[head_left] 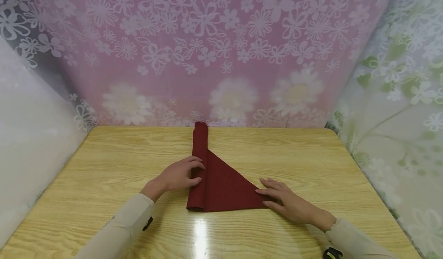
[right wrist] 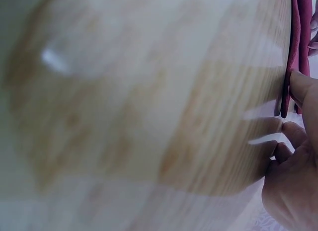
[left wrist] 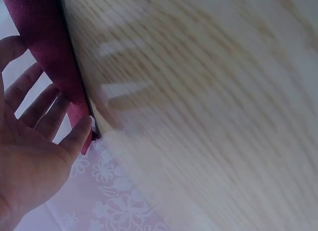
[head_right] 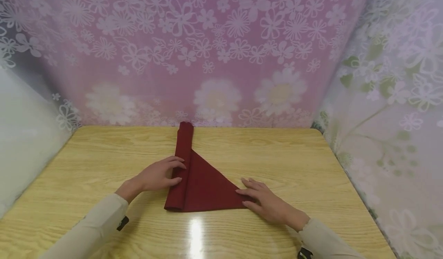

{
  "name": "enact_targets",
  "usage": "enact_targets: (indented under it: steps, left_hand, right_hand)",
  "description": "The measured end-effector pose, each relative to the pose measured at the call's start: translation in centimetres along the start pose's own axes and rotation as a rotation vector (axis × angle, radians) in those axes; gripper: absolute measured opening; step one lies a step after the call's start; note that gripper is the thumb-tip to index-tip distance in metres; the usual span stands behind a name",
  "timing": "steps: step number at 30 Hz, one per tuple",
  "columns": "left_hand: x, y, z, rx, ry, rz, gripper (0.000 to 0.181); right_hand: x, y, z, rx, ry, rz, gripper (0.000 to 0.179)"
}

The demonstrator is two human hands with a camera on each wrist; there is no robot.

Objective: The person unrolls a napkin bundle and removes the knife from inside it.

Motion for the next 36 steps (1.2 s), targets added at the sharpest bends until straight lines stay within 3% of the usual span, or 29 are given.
enact_targets:
  steps: [9,18,27,36]
  left_hand:
    - [0.5,-0.1,0.2,0.158,0.000,0.088,0.044]
    - [0.6,0.0,0.3,0.225,0.019,0.063,0.042]
    - [0.3,0.3,-0.1,0.176,0.046,0.012,0.039]
    - [-0.8,0.7,-1.2,0.071,0.089,-0.121,0.034]
  right_hand:
    - [0.2,-0.2,-0.1,-0.004,-0.010,0.000,0.040]
    - [0.1,-0.1,-0.1,0.006,-0.006,0.005,0.041]
    - [0.0,0.0,0.0,0.008,-0.001,0.009,0.041]
    - [0.1,0.0,0.0,0.007,0.003,0.005,0.040]
Point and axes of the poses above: each hand's wrist, its own x-axis away from the middle knuckle, its own y-axis out of the back of the hand, z = x × y, the point moved 4 cm from there along -x, towards the middle knuckle, and after that the axes turned 9 degrees about -x, right-handed, at the moved point
